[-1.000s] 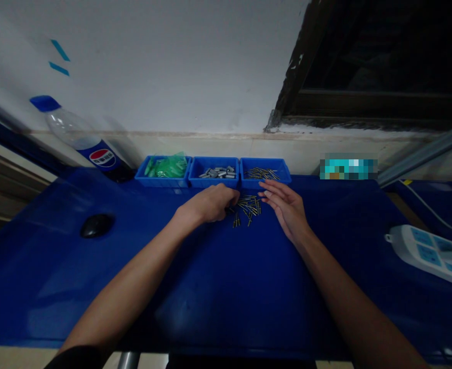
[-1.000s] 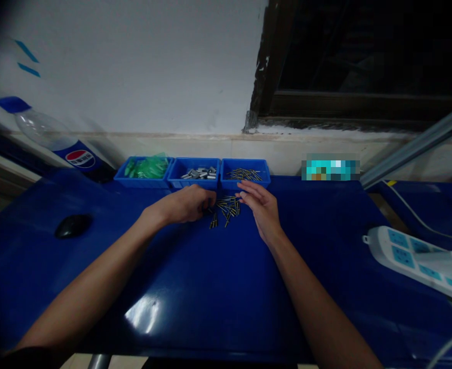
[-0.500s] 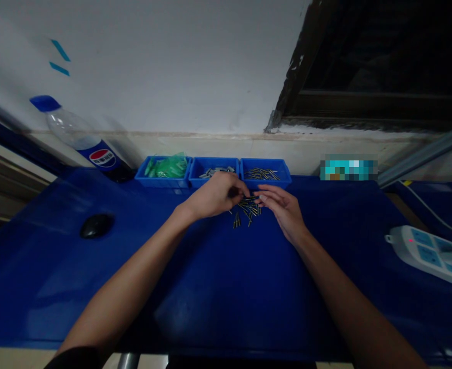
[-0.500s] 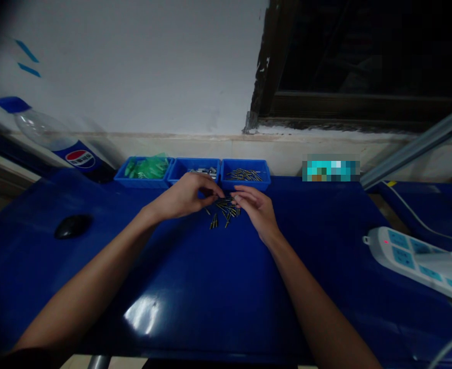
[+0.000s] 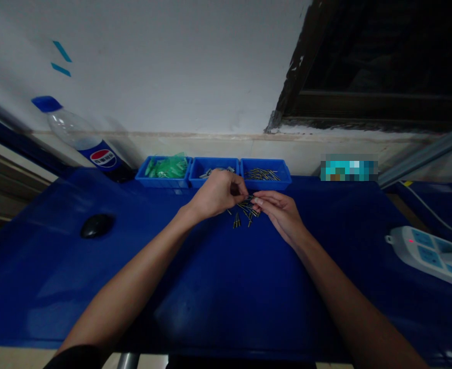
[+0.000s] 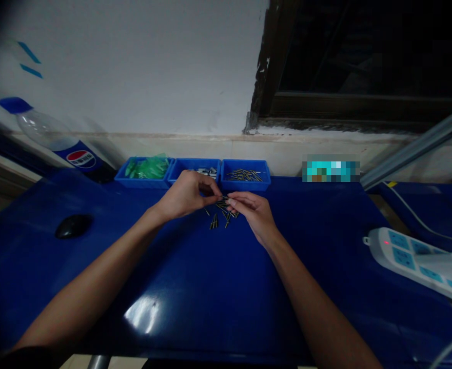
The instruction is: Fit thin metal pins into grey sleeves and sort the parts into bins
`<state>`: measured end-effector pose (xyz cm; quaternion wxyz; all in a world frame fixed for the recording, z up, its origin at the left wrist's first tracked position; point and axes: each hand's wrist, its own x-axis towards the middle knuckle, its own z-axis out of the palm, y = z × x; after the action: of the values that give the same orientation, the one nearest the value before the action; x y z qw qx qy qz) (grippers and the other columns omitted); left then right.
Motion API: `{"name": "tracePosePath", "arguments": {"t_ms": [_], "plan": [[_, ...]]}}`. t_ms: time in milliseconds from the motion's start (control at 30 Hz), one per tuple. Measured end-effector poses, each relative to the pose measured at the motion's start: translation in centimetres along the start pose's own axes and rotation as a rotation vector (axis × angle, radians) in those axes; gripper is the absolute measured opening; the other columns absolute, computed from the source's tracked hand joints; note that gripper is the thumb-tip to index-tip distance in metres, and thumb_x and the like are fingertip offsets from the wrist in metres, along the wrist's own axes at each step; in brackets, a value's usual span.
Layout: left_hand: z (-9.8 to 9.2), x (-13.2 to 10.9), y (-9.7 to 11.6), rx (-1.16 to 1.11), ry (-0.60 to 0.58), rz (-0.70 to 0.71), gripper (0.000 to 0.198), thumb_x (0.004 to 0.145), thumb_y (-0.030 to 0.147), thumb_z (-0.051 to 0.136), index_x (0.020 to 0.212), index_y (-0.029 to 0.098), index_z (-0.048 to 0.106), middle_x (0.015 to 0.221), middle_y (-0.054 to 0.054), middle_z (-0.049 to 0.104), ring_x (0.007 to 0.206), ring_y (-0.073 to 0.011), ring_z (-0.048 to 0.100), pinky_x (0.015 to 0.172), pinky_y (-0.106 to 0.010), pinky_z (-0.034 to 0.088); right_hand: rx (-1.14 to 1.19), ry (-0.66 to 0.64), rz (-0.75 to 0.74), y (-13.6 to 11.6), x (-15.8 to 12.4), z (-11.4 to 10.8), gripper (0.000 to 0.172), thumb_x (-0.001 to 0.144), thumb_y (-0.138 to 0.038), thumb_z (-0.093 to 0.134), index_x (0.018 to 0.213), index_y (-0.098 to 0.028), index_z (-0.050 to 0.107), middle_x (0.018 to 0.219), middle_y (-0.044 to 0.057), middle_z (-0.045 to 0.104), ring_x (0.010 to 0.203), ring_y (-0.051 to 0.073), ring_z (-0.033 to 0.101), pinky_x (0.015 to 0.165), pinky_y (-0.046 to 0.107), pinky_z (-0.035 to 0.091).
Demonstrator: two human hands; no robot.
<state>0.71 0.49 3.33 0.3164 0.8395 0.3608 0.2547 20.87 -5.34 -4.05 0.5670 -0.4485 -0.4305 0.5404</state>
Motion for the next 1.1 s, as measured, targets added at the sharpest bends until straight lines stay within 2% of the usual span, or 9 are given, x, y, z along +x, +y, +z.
{"name": "tracePosePath", "arguments": {"t_ms": [100,167,233,367,467,633,767,933,1100], "plan": [[-0.5,0.0,-0.2,0.124,-0.078,-0.006,0.009,0.084,0.013,0.072,0.089,0.014,0.080,0.085,-0.006,0.079,0.077,-0.0173,0.073,0.074,-0.029,0.055,-0.038,0.007,-0.016,0.3,0.2,-0.2,0.025,0.073,-0.037,0.092,0.093,-0.024,0.085,0.085,0.006,0.083,0.077,0.022,0.077,0.077,0.040,0.060],[-1.0,-0.1,-0.7,0.252,-0.159,-0.006,0.016,0.084,0.013,0.075,0.100,0.014,0.080,0.091,-0.007,0.080,0.081,-0.0187,0.073,0.077,-0.030,0.054,-0.069,0.042,-0.068,0.5,0.3,-0.5,0.022,0.075,-0.035,0.091,0.094,-0.024,0.085,0.088,0.006,0.084,0.079,0.023,0.078,0.080,0.042,0.062],[-1.5,-0.2,-1.3,0.382,-0.238,-0.012,0.027,0.085,0.012,0.076,0.111,0.016,0.079,0.102,-0.009,0.080,0.091,-0.0215,0.074,0.084,-0.032,0.055,-0.087,0.097,-0.144,0.6,0.5,-0.7,0.025,0.078,-0.032,0.089,0.102,-0.027,0.085,0.100,0.006,0.085,0.088,0.025,0.079,0.086,0.044,0.063],[-1.5,-0.4,-2.6,0.492,-0.381,-0.087,0.040,0.082,0.005,0.072,0.119,0.019,0.078,0.115,-0.010,0.079,0.101,-0.0225,0.072,0.090,-0.032,0.054,-0.131,0.150,-0.203,0.4,0.6,-1.0,0.046,0.081,-0.029,0.085,0.126,-0.032,0.078,0.135,0.007,0.076,0.111,0.030,0.077,0.100,0.052,0.061],[-1.0,-0.4,-3.1,0.496,-0.435,-0.112,0.042,0.080,0.002,0.070,0.117,0.019,0.078,0.113,-0.010,0.079,0.100,-0.0215,0.072,0.089,-0.030,0.053,-0.146,0.164,-0.184,0.4,0.6,-1.1,0.046,0.080,-0.029,0.084,0.126,-0.032,0.078,0.138,0.008,0.075,0.110,0.031,0.078,0.097,0.052,0.063],[-0.5,-0.4,-3.6,0.485,-0.422,-0.110,0.023,0.081,0.007,0.069,0.099,0.017,0.079,0.095,-0.008,0.078,0.085,-0.0190,0.070,0.073,-0.028,0.048,-0.161,0.151,-0.170,0.6,0.6,-1.1,0.041,0.082,-0.030,0.082,0.123,-0.029,0.079,0.133,0.009,0.077,0.100,0.028,0.079,0.088,0.048,0.064],[-0.2,-0.4,-4.2,0.455,-0.458,-0.119,0.022,0.083,0.004,0.059,0.086,0.016,0.076,0.080,-0.005,0.074,0.070,-0.0147,0.063,0.065,-0.026,0.042,-0.193,0.147,-0.174,0.5,0.6,-1.1,0.040,0.084,-0.032,0.079,0.123,-0.029,0.079,0.131,0.010,0.078,0.097,0.027,0.078,0.084,0.046,0.063],[-0.5,-0.4,-3.7,0.425,-0.432,-0.076,0.018,0.089,0.007,0.057,0.090,0.016,0.072,0.086,-0.006,0.074,0.072,-0.0140,0.060,0.069,-0.026,0.042,-0.161,0.150,-0.153,0.2,0.6,-1.1,0.034,0.082,-0.031,0.081,0.116,-0.029,0.080,0.123,0.008,0.081,0.090,0.024,0.078,0.081,0.044,0.062],[-0.6,-0.1,-2.1,0.241,-0.280,0.067,0.012,0.092,0.011,0.059,0.100,0.016,0.067,0.082,-0.002,0.071,0.073,-0.0140,0.062,0.070,-0.026,0.042,-0.158,0.122,-0.129,0.1,0.5,-1.0,0.028,0.083,-0.036,0.081,0.111,-0.027,0.081,0.094,0.005,0.084,0.077,0.021,0.074,0.075,0.040,0.060]]}}
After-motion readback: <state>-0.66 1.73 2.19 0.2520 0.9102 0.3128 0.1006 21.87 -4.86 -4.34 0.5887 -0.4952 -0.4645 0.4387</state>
